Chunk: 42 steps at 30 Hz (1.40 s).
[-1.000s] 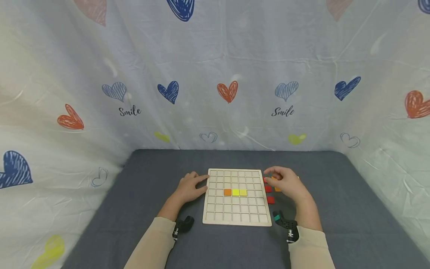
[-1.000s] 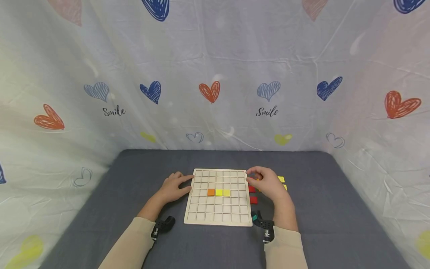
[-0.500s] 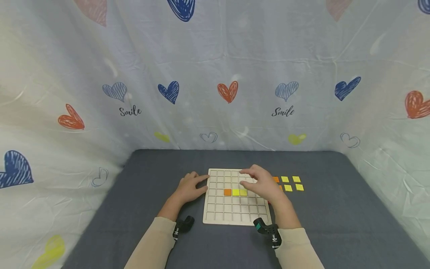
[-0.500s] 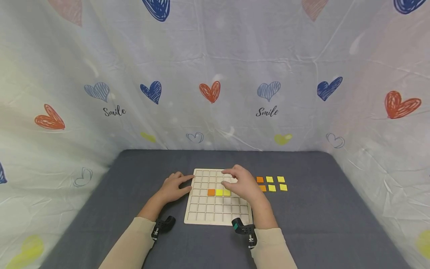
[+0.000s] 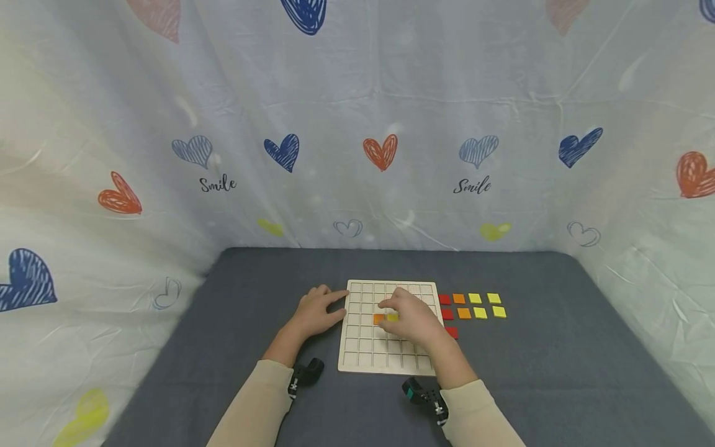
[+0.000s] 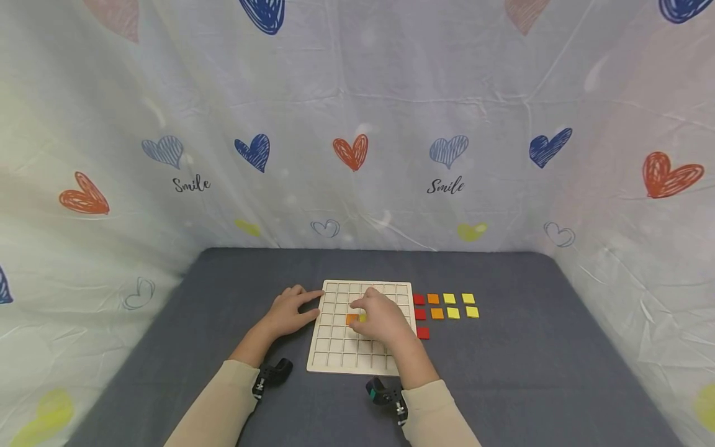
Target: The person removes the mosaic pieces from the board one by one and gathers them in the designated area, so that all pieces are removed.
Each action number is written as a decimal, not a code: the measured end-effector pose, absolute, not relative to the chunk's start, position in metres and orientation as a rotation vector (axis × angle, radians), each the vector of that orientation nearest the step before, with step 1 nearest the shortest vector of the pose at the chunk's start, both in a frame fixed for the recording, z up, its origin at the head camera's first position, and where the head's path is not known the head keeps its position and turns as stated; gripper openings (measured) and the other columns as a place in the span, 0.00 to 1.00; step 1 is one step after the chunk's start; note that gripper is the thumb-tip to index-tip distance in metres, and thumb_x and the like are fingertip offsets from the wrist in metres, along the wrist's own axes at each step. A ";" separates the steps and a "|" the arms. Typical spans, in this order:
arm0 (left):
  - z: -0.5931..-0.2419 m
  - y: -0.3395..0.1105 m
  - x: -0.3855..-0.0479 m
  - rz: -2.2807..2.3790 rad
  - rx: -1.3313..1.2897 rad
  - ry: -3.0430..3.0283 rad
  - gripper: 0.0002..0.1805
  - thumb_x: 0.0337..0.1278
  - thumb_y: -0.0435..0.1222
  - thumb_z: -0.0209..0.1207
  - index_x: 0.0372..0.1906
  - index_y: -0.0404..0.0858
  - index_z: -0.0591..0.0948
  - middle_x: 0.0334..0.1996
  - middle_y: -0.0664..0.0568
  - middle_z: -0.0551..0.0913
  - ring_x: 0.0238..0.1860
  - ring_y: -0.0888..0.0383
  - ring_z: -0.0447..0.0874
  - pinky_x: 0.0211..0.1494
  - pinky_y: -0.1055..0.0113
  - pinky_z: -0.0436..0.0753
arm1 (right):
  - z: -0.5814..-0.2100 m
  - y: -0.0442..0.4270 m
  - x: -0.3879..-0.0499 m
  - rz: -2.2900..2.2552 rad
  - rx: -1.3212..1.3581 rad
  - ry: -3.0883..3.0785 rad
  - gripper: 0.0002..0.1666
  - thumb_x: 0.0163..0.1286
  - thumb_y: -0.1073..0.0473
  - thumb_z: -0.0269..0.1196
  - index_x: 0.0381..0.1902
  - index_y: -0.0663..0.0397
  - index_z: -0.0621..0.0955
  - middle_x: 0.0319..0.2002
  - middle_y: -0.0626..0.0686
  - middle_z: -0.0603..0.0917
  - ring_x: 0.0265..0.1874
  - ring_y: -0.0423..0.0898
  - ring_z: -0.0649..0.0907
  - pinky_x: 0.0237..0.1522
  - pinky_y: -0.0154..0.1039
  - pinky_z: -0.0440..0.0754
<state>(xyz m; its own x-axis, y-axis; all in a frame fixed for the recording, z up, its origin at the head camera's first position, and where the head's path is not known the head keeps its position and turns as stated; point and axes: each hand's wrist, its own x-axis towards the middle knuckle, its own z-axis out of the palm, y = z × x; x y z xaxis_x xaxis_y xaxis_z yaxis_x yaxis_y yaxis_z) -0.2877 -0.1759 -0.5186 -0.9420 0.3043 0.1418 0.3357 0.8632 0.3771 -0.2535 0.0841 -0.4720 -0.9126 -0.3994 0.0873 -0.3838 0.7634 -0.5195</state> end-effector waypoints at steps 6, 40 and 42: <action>-0.519 -0.176 -0.288 -0.632 -0.506 -2.954 0.27 0.68 0.49 0.61 0.70 0.51 0.79 0.35 0.54 0.68 0.35 0.56 0.61 0.42 0.56 0.64 | -0.481 0.075 -0.252 -0.591 -0.601 3.063 0.19 0.60 0.54 0.75 0.48 0.54 0.91 0.35 0.48 0.76 0.28 0.44 0.73 0.32 0.42 0.75; -0.518 -0.177 -0.288 -0.637 -0.525 -2.964 0.27 0.69 0.48 0.61 0.71 0.51 0.79 0.35 0.55 0.67 0.35 0.55 0.60 0.42 0.56 0.62 | -0.471 0.075 -0.252 -0.943 -0.421 3.068 0.15 0.59 0.57 0.75 0.45 0.50 0.90 0.38 0.49 0.78 0.32 0.45 0.77 0.35 0.44 0.78; -0.518 -0.177 -0.288 -0.630 -0.522 -2.964 0.27 0.69 0.49 0.61 0.71 0.51 0.79 0.35 0.55 0.67 0.35 0.55 0.60 0.42 0.56 0.63 | -0.463 0.079 -0.251 -1.001 -0.419 3.050 0.16 0.60 0.57 0.75 0.47 0.50 0.90 0.39 0.49 0.78 0.34 0.46 0.76 0.35 0.44 0.76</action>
<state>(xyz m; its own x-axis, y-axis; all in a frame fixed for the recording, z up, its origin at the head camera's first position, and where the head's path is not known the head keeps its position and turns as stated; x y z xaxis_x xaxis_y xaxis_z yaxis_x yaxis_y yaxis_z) -0.2876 -0.1771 -0.5177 -0.9402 0.3134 0.1336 0.3407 0.8586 0.3832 -0.2507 0.0787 -0.4633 -0.9620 -0.2137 0.1698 -0.2727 0.7759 -0.5689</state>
